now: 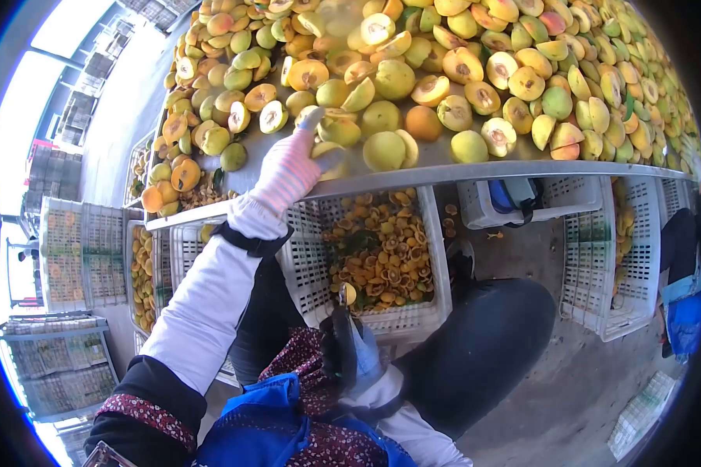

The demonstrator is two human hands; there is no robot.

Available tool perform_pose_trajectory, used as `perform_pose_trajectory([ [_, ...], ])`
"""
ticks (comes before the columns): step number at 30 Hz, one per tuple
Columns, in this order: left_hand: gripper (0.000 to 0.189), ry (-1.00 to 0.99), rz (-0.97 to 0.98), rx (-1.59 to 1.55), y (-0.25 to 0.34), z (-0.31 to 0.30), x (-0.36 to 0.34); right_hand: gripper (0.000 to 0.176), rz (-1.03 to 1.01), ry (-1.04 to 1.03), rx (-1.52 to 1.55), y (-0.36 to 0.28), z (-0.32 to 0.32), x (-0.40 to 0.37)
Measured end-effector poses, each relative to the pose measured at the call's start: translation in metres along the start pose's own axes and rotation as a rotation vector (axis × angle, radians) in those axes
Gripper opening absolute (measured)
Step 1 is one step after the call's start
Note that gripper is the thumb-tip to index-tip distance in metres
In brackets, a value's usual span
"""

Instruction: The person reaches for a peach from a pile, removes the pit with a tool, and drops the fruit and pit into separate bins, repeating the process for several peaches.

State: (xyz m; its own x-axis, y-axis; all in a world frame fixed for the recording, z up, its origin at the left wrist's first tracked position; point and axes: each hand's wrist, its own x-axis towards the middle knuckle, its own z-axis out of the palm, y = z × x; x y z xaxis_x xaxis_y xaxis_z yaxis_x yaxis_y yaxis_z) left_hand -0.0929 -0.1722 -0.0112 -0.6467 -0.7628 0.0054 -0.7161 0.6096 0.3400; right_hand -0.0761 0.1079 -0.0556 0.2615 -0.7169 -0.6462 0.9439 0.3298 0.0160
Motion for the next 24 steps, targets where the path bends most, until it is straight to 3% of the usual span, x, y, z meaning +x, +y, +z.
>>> perform_pose_trajectory([
  [2,0.046,0.267,0.054,-0.19,0.004,-0.01,-0.028,0.037,-0.121,-0.015,0.022,-0.001,-0.001,-0.004],
  [4,0.031,0.218,0.104,-0.386,0.004,-0.018,-0.059,0.029,-0.344,0.082,-0.037,-0.004,0.015,-0.014],
  [6,0.017,-0.104,-0.015,-0.593,0.014,-0.024,-0.098,0.021,-0.595,0.207,-0.612,-0.009,0.031,-0.028],
  [7,0.018,-0.21,-0.14,-0.904,0.02,-0.021,-0.115,0.022,-0.74,0.223,-0.841,-0.006,0.03,-0.026],
  [9,0.021,-0.279,-0.288,-1.181,0.03,-0.016,-0.142,0.03,-1.078,0.272,-1.22,0.003,0.024,-0.016],
  [11,0.023,-0.301,-0.369,-1.361,0.033,-0.013,-0.158,0.038,-1.375,0.378,-1.875,0.003,0.018,-0.018],
  [15,0.023,-0.162,-0.411,-1.511,0.038,-0.002,-0.173,0.031,-1.232,0.301,-1.256,0.015,0.021,-0.016],
  [18,0.027,-0.169,-0.412,-1.539,0.034,-0.007,-0.173,0.03,-1.141,0.278,-1.156,0.008,0.034,-0.024],
  [20,0.029,-0.184,-0.341,-1.462,0.032,-0.008,-0.176,0.031,-0.936,0.217,-1.046,0.003,0.041,-0.028],
  [24,0.029,-0.158,-0.238,-1.281,0.036,0.002,-0.18,0.033,-1.048,0.368,-1.301,0.016,0.023,-0.02],
])
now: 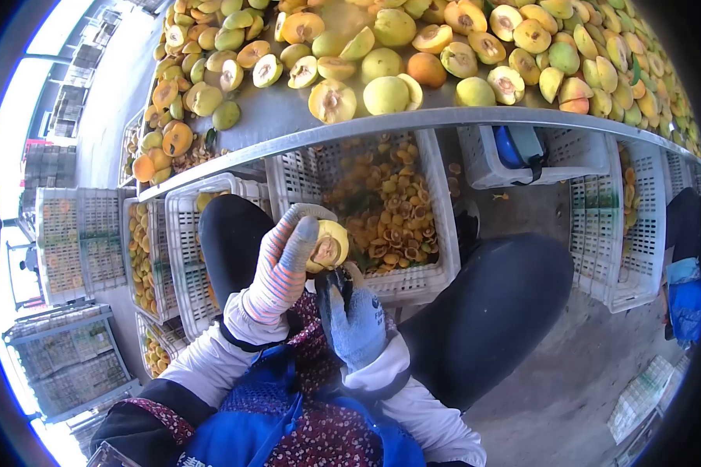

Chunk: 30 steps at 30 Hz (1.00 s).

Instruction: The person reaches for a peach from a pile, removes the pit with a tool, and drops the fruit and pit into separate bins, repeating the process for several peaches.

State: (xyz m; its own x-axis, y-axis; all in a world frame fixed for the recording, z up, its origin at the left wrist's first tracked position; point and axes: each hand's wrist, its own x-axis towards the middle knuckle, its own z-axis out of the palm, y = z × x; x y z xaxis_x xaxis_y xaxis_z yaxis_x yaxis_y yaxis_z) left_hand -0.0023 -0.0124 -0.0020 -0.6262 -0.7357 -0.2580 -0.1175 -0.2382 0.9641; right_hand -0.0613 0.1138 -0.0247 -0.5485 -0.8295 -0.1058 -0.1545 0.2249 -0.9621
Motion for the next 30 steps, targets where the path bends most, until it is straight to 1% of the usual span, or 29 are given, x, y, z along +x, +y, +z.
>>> perform_pose_trajectory([
  [1,0.03,0.007,-0.028,-0.01,-0.001,0.004,-0.001,0.033,-0.002,0.001,-0.022,0.001,0.0,-0.002],
  [2,0.029,0.011,-0.039,-0.007,-0.004,0.007,-0.002,0.031,0.047,-0.023,0.045,0.0,-0.002,-0.002],
  [4,0.029,0.019,-0.061,0.0,-0.009,0.01,-0.004,0.03,0.0,-0.05,0.096,0.009,-0.001,-0.005],
  [5,0.028,0.019,-0.042,0.013,-0.011,0.012,-0.004,0.031,-0.094,-0.051,0.079,0.027,0.003,-0.011],
  [7,0.027,0.039,-0.045,-0.001,-0.012,0.016,-0.004,0.036,-0.287,-0.031,-0.088,0.036,0.002,-0.013],
  [8,0.027,0.05,-0.045,-0.007,-0.012,0.018,-0.004,0.037,-0.386,-0.01,-0.236,0.038,0.001,-0.013],
  [10,0.023,0.074,0.0,-0.092,-0.012,0.028,-0.005,0.031,-0.484,0.049,-0.43,0.038,0.001,-0.013],
  [11,0.021,0.087,0.024,-0.136,-0.012,0.031,-0.006,0.025,-0.484,0.087,-0.475,0.039,0.003,-0.014],
  [12,0.022,0.092,0.125,0.002,-0.013,0.031,-0.007,0.019,-0.484,0.125,-0.52,0.039,0.003,-0.014],
  [13,0.024,0.097,0.226,0.139,-0.016,0.03,-0.009,0.018,-0.483,0.103,-0.496,0.039,0.001,-0.014],
  [14,0.025,0.101,0.327,0.278,-0.018,0.029,-0.011,0.018,-0.483,0.083,-0.471,0.037,-0.002,-0.012],
  [15,0.033,0.054,0.276,0.204,-0.023,0.027,-0.016,0.018,-0.483,0.065,-0.446,0.034,-0.006,-0.009],
  [17,0.039,-0.035,0.344,0.035,-0.035,0.025,-0.019,0.022,-0.401,-0.054,-0.127,0.022,-0.02,-0.008],
  [18,0.042,-0.076,0.375,-0.05,-0.038,0.024,-0.019,0.024,-0.402,-0.078,-0.124,0.021,-0.021,-0.007],
  [19,0.056,-0.097,0.354,-0.021,-0.038,0.022,-0.019,0.026,-0.403,-0.103,-0.122,0.02,-0.023,-0.006],
  [21,0.062,-0.146,0.162,-0.165,-0.024,0.014,-0.017,0.03,-0.49,-0.073,-0.435,0.023,-0.022,-0.005],
  [23,0.064,-0.217,-0.028,-0.265,-0.013,-0.002,-0.011,0.032,-0.364,-0.133,-0.359,0.022,-0.022,-0.004],
  [24,0.062,-0.21,-0.072,-0.236,-0.011,-0.005,-0.009,0.031,-0.195,-0.209,-0.124,0.017,-0.022,-0.005],
  [25,0.061,-0.202,-0.117,-0.207,-0.008,-0.008,-0.009,0.03,-0.067,-0.21,0.081,0.015,-0.016,-0.006],
  [26,0.06,-0.194,-0.165,-0.18,-0.007,-0.01,-0.01,0.03,0.059,-0.187,0.289,0.012,-0.011,-0.007],
  [27,0.055,-0.196,-0.096,-0.164,-0.01,-0.006,-0.011,0.029,0.143,-0.089,0.465,0.01,0.001,-0.01],
  [29,0.052,-0.162,-0.001,-0.173,-0.015,0.007,-0.014,0.029,-0.07,0.088,0.297,0.014,0.007,-0.009],
  [30,0.051,-0.146,0.046,-0.182,-0.018,0.014,-0.014,0.029,-0.359,0.155,-0.053,0.019,0.004,-0.004],
])
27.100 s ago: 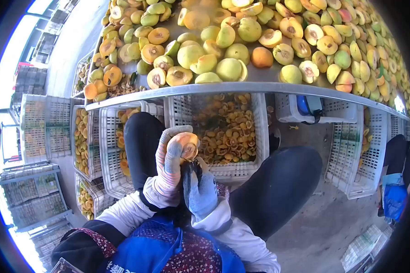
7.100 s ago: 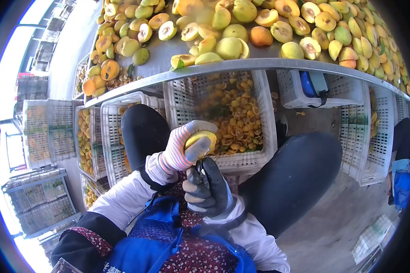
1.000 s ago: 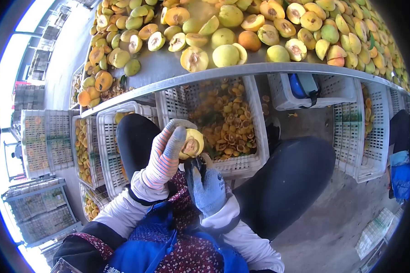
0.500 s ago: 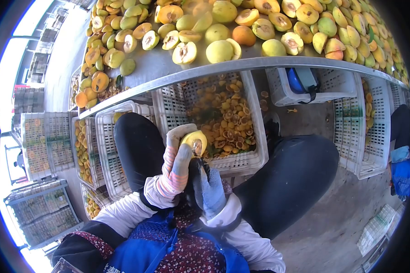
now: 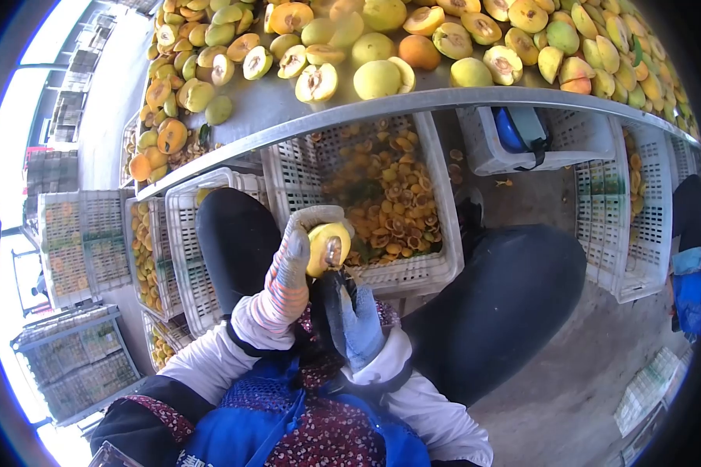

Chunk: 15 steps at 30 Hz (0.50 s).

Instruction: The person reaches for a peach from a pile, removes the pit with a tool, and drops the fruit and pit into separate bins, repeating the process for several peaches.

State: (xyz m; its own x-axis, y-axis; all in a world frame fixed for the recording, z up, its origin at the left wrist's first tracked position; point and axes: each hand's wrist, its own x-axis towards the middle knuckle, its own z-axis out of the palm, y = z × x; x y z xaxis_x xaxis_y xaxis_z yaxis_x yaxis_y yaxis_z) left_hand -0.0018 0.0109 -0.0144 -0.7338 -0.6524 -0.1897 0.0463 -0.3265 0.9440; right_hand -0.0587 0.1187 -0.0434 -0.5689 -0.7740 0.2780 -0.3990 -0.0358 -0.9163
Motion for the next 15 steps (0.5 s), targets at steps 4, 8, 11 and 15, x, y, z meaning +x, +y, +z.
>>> perform_pose_trajectory([
  [4,0.068,-0.023,0.19,0.188,-0.021,0.004,0.005,0.027,-0.002,-0.222,-0.163,0.007,-0.022,-0.003],
  [8,0.061,-0.18,-0.256,0.121,0.008,-0.015,0.009,0.026,0.347,-0.4,0.103,0.003,-0.032,-0.001],
  [11,0.048,-0.104,-0.43,0.033,0.022,-0.033,0.022,0.027,0.42,-0.308,0.296,-0.003,-0.022,0.012],
  [15,0.046,-0.161,-0.525,0.168,0.021,-0.039,0.033,0.029,0.636,-0.342,0.405,-0.008,-0.024,0.02],
])
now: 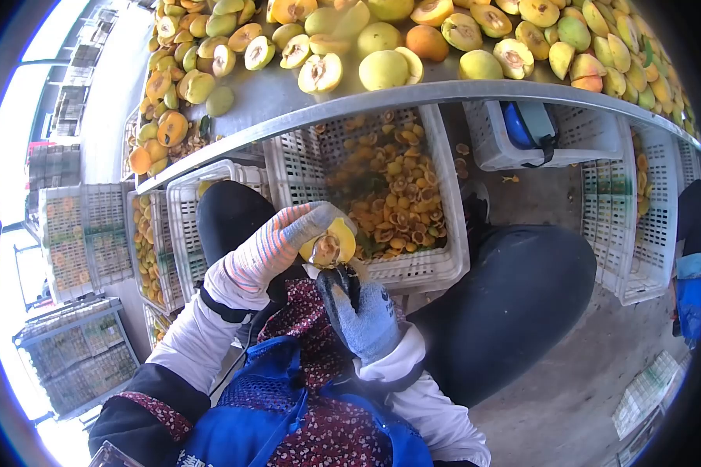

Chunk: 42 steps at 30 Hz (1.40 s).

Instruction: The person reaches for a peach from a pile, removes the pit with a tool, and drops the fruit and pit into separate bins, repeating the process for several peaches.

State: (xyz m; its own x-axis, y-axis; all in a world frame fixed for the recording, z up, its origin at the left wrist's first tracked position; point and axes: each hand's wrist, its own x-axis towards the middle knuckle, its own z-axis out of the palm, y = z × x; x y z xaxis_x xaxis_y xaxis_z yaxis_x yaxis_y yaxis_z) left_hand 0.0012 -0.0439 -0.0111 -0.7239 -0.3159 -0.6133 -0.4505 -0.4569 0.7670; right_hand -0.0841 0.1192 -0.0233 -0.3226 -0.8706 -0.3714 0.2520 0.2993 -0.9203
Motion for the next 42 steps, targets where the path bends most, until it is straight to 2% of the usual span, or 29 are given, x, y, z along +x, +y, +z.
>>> perform_pose_trajectory([
  [4,0.045,0.31,0.192,-0.245,-0.001,0.019,0.005,0.03,-0.162,0.132,-0.017,0.009,0.003,-0.001],
  [7,0.042,0.355,0.194,-0.241,0.006,0.035,-0.004,0.035,-0.19,0.158,-0.008,0.014,0.008,0.0],
  [8,0.039,0.364,0.281,-0.255,-0.006,0.039,0.001,0.037,-0.187,0.17,-0.014,0.017,0.009,0.0],
  [11,0.035,0.282,0.245,-0.321,-0.004,0.043,-0.006,0.04,-0.141,0.201,-0.101,0.023,0.012,-0.003],
  [12,0.033,0.256,0.286,-0.348,-0.008,0.04,-0.004,0.041,-0.131,0.2,-0.156,0.02,0.012,-0.003],
  [15,0.032,0.363,0.239,-0.34,-0.006,0.048,-0.004,0.043,-0.149,0.219,-0.162,0.016,0.013,-0.004],
  [18,0.032,0.426,0.328,-0.363,-0.008,0.057,-0.003,0.043,-0.194,0.227,-0.151,0.02,0.014,-0.001],
  [25,0.033,0.35,0.398,-0.244,-0.016,0.059,-0.004,0.038,-0.103,0.224,-0.359,0.008,0.012,-0.011],
  [28,0.036,0.313,0.48,-0.185,-0.023,0.062,0.001,0.03,-0.317,0.181,-0.604,0.035,0.002,-0.017],
  [30,0.038,0.157,0.381,-0.116,-0.018,0.051,0.001,0.034,-0.59,0.227,-0.748,0.041,-0.003,-0.01],
  [32,0.041,-0.013,0.226,-0.092,-0.002,0.035,0.001,0.04,-0.539,0.218,-0.578,0.042,0.001,-0.009],
  [33,0.037,-0.028,0.136,-0.186,0.009,0.031,-0.001,0.042,-0.515,0.217,-0.492,0.042,0.002,-0.009],
  [35,0.03,0.032,-0.005,-0.048,0.011,0.022,-0.001,0.036,-0.403,0.157,-0.34,0.036,0.001,-0.01],
  [37,0.034,0.089,0.106,-0.066,0.002,0.027,-0.001,0.033,-0.217,0.05,-0.106,0.026,0.002,-0.011],
  [40,0.034,0.161,0.278,0.019,-0.012,0.034,0.002,0.034,0.273,-0.199,0.648,0.016,0.004,-0.009],
  [42,0.033,0.19,0.373,0.111,-0.015,0.035,0.001,0.038,0.474,-0.356,1.04,0.015,0.003,-0.006],
])
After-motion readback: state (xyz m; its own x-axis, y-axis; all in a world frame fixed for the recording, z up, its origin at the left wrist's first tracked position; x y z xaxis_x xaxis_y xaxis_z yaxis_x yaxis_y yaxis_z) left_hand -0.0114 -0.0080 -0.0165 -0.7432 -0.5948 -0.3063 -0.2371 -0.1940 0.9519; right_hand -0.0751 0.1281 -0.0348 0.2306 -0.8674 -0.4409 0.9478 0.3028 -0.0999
